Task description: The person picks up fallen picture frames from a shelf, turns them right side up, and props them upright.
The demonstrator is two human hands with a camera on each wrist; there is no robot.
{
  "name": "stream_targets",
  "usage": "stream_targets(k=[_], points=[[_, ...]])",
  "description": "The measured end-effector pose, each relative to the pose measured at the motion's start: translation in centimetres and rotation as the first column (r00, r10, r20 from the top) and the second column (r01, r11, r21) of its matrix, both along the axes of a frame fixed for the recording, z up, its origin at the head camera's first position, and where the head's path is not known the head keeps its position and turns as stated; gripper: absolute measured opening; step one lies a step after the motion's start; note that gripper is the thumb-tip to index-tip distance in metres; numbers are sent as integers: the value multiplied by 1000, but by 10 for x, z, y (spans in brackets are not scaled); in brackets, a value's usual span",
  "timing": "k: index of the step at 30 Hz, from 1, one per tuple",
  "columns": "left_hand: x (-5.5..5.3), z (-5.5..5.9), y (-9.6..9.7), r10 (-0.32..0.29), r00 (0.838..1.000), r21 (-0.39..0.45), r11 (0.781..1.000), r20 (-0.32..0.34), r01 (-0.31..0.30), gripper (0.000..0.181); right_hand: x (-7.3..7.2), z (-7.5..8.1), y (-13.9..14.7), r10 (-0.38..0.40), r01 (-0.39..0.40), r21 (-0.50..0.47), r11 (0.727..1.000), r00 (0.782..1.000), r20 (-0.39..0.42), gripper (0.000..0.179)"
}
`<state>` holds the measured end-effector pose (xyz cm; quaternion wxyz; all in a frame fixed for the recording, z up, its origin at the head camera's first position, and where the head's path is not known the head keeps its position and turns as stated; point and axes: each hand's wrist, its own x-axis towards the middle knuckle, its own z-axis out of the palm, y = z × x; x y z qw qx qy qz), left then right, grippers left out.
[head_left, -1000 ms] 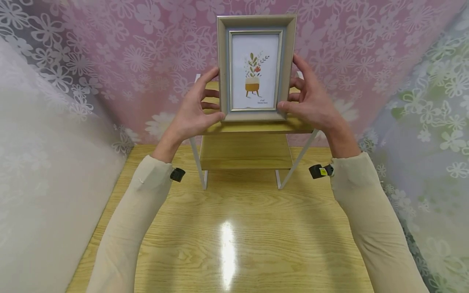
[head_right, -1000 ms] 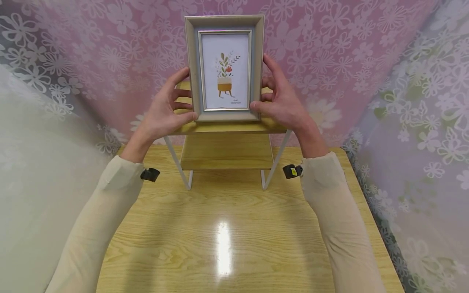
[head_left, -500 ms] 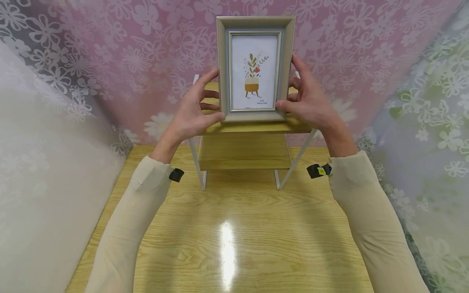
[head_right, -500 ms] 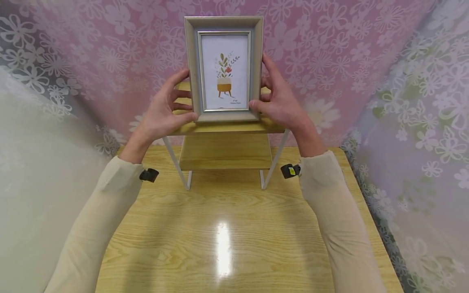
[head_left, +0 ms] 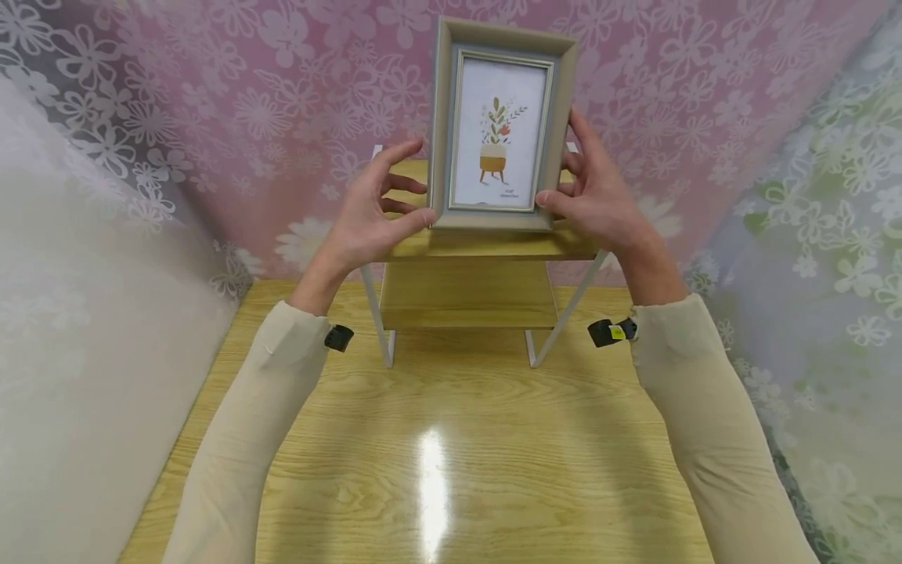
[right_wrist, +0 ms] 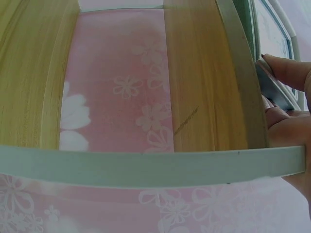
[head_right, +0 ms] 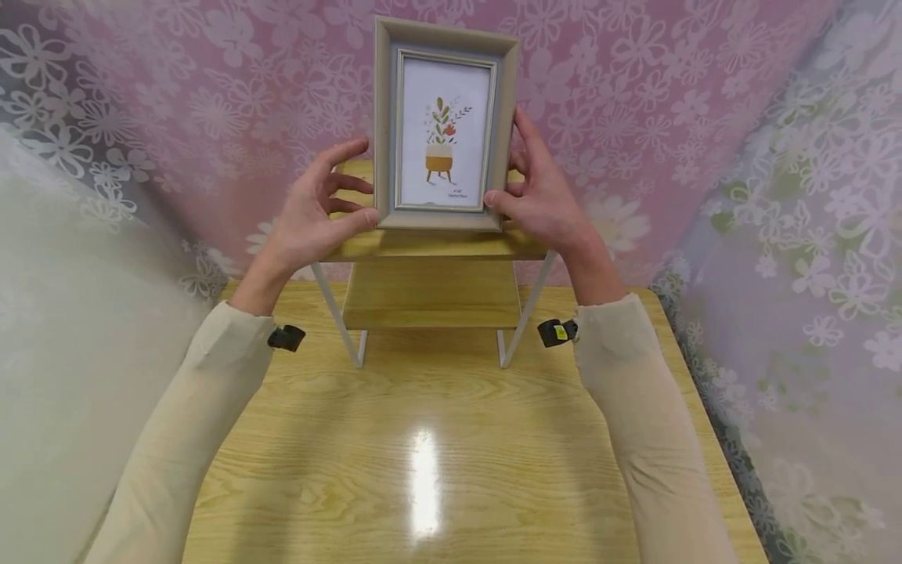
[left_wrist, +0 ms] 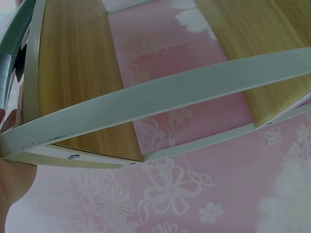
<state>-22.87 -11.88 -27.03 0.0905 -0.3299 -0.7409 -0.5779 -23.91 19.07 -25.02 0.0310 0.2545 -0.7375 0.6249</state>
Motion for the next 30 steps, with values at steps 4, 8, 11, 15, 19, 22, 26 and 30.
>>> stream_targets(k=[4,8,11,15,19,22,26,30], points=[[0,-1,-1,-5,1000,4,1000,-12,5,69,0,-2,2,29,-29,-50,998,1000,4,100],[0,-2,0,4,1000,-31,1000,-18,-4,61,0,-4,4,69,-68,-105,992,998,8,100],[-1,-3,0,5,1000,-53,999,-22,-6,57,0,-5,6,100,-96,-154,983,995,16,99],[-2,-4,-1,-9,1000,-46,999,-17,8,52,0,-6,7,139,-133,-199,971,990,17,97],[-1,-2,-2,-11,1000,-38,999,-4,11,51,-2,-5,6,156,-154,-169,974,988,-3,96],[0,-1,-3,-8,1000,-41,999,6,8,51,-2,-4,5,154,-154,-126,980,988,-12,95],[-1,-1,-3,-11,1000,-59,998,6,11,50,-3,-4,5,161,-161,-103,982,987,-12,96],[-2,-2,-3,-27,1000,-65,998,2,27,50,-3,-3,5,168,-169,-92,981,986,-13,96]])
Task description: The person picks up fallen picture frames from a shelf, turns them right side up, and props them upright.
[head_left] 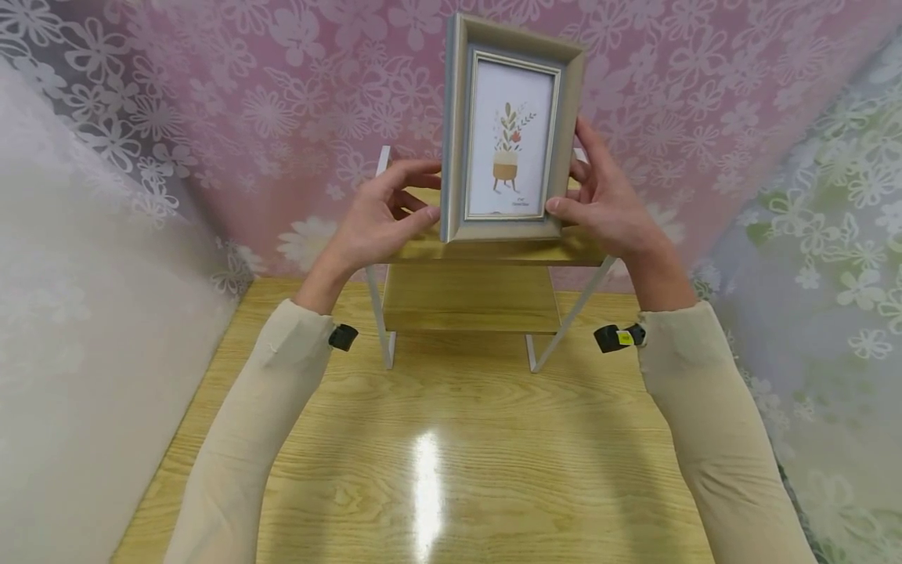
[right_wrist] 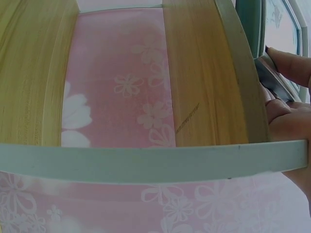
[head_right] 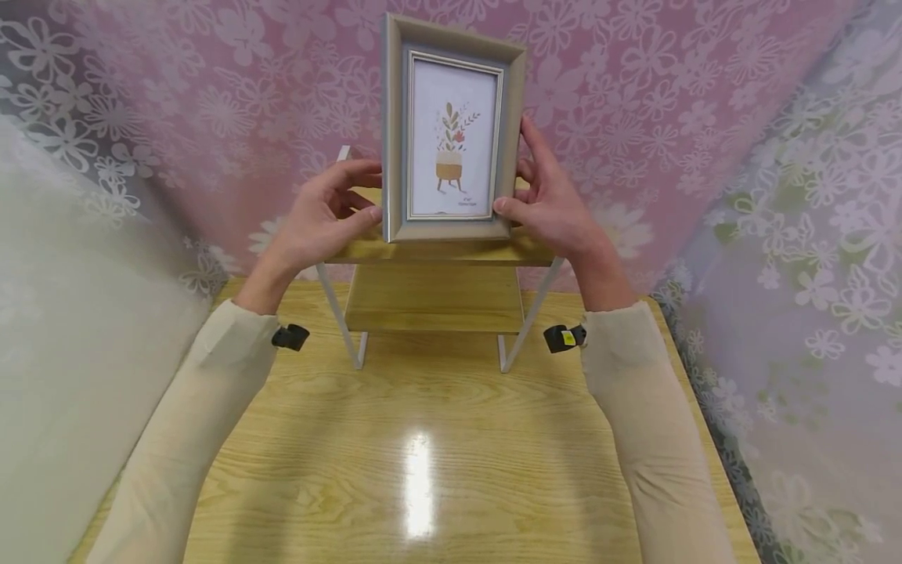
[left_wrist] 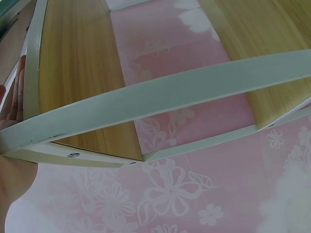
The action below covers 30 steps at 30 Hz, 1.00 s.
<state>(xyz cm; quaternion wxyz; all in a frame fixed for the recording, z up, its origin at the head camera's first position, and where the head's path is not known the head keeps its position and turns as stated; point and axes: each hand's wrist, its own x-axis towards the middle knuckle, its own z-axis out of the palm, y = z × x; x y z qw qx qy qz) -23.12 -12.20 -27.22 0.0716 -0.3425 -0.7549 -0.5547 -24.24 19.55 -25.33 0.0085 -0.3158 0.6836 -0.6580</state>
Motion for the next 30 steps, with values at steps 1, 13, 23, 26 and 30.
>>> stream_targets(k=[1,13,23,26,30], points=[[0,0,0,-7,1000,2,1000,1,7,50,0,0,0,0,0,1,1000,1000,2,96],[-1,1,4,-56,998,-26,998,40,57,44,0,1,0,7,-7,10,1000,1000,2,96],[0,1,3,-83,995,-3,997,48,83,41,-1,0,0,30,-30,-13,999,1000,-2,96],[0,1,3,-82,996,-1,997,47,83,41,-1,1,0,40,-40,-20,999,999,-10,95],[1,2,3,-71,996,-7,997,53,71,41,-1,1,0,63,-64,-37,997,998,-18,96]])
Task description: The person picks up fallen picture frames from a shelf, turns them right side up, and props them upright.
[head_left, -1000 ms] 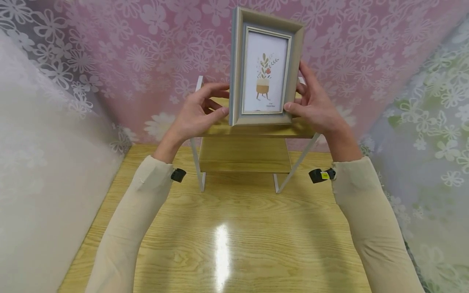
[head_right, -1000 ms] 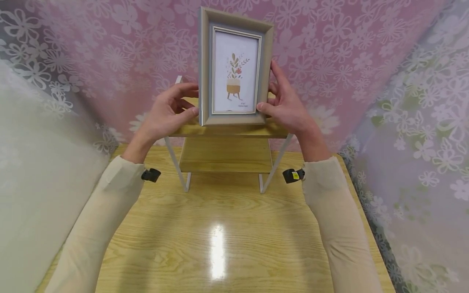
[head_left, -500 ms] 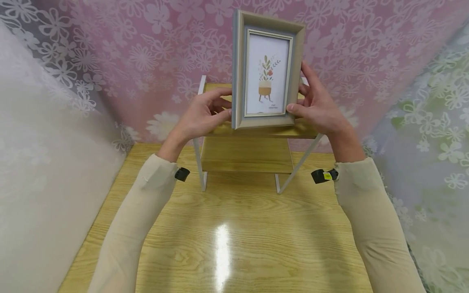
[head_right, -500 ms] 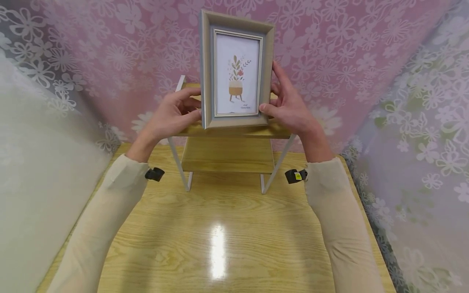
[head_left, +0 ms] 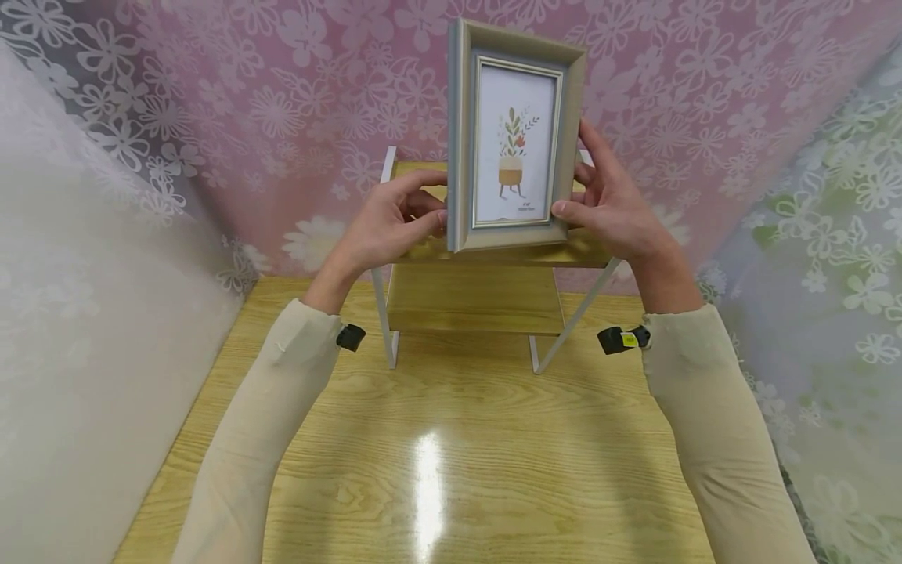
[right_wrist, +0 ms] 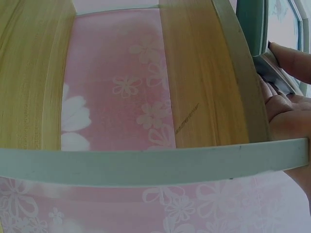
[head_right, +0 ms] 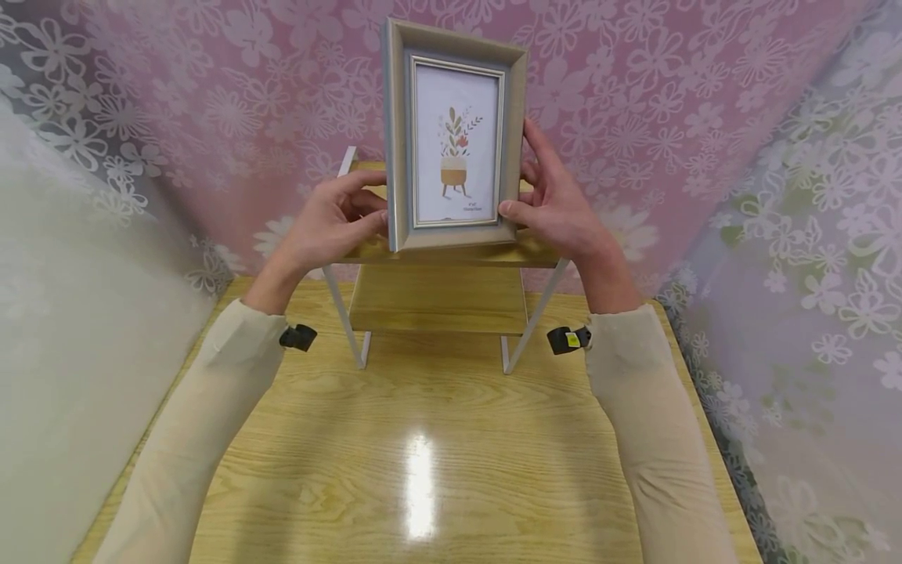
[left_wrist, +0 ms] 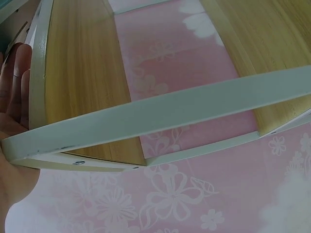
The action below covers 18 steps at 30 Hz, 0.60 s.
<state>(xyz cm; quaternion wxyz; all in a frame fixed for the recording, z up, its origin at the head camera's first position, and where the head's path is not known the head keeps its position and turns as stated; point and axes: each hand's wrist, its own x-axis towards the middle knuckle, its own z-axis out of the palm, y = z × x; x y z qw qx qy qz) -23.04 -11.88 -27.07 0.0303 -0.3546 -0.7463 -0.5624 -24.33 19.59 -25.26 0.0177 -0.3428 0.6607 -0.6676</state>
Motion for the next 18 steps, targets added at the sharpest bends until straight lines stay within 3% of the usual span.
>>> stream_targets(k=[18], points=[[0,-1,0,26,1000,23,999,11,-27,39,-1,0,4,34,-33,-30,999,999,35,94]])
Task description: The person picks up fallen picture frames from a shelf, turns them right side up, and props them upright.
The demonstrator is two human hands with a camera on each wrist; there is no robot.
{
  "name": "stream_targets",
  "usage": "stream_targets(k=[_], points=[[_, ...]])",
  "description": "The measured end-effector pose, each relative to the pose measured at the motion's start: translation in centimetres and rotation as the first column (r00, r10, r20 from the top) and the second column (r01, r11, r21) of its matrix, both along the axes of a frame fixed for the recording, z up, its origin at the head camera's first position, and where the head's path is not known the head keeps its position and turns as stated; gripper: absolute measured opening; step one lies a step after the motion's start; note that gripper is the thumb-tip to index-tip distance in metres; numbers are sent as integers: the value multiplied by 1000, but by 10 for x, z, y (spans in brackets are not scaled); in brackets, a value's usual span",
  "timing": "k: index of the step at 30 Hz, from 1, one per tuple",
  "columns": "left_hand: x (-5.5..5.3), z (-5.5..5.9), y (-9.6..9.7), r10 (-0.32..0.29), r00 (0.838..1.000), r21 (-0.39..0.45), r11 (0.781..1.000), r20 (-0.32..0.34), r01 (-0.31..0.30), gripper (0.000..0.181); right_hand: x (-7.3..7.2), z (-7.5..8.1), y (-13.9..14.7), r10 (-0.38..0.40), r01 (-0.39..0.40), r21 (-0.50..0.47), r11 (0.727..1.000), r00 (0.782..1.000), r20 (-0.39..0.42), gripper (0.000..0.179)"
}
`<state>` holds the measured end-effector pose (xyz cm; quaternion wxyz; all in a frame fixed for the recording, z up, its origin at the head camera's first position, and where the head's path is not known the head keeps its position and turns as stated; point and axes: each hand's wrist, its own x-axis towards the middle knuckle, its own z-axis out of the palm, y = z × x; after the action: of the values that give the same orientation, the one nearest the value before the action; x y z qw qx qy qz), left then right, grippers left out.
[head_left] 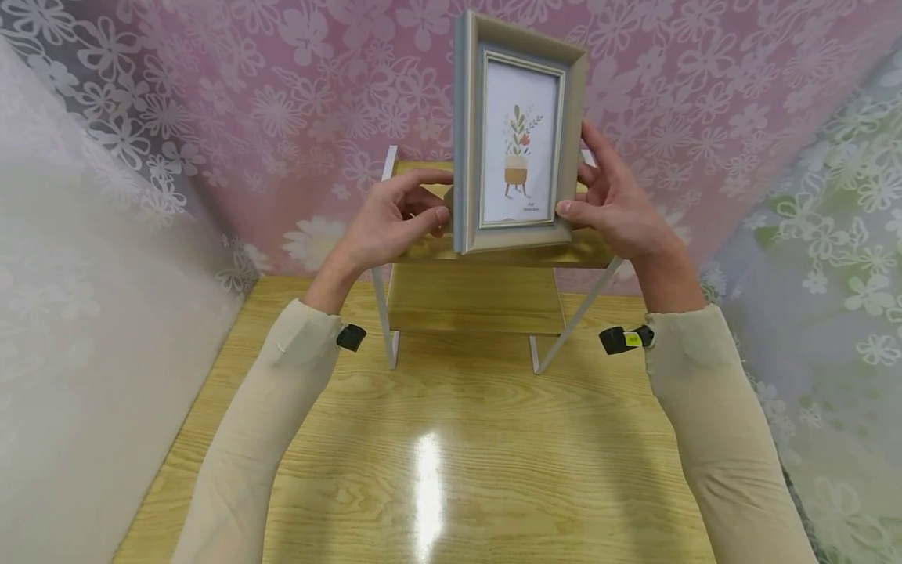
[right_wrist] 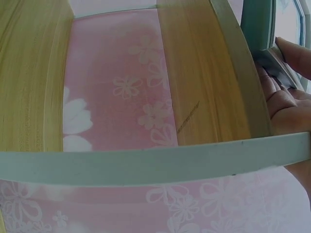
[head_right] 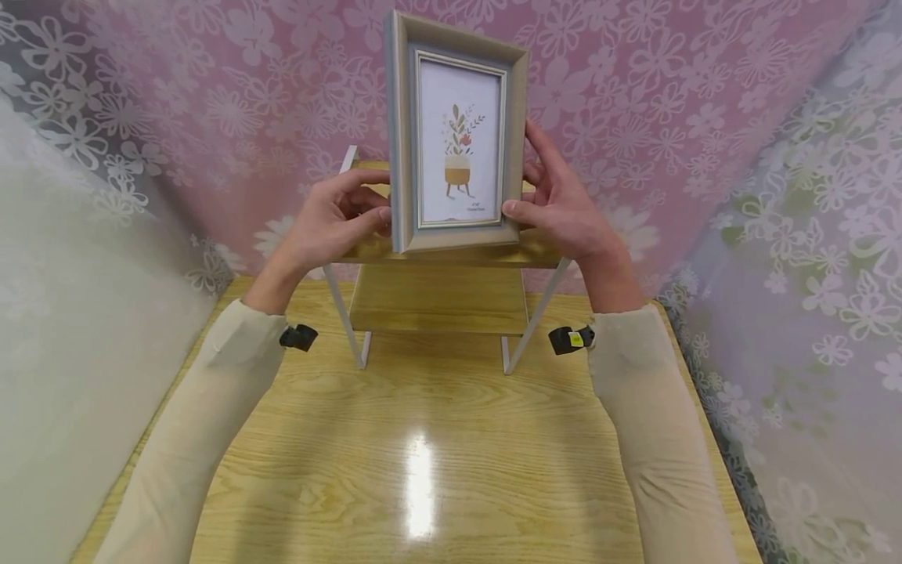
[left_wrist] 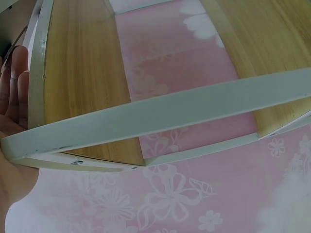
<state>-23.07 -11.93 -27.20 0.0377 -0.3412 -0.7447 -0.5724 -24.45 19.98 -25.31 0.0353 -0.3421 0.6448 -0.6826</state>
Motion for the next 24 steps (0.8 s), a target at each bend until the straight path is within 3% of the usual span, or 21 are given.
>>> stream_targets(k=[16,24], points=[[-4,4,2,16,1000,3,1000,-1,-16,38,-3,3,6,73,-72,-55,996,997,3,94],[2,0,-1,54,998,-3,999,13,-54,35,1,1,7,85,-85,-4,996,996,8,93]])
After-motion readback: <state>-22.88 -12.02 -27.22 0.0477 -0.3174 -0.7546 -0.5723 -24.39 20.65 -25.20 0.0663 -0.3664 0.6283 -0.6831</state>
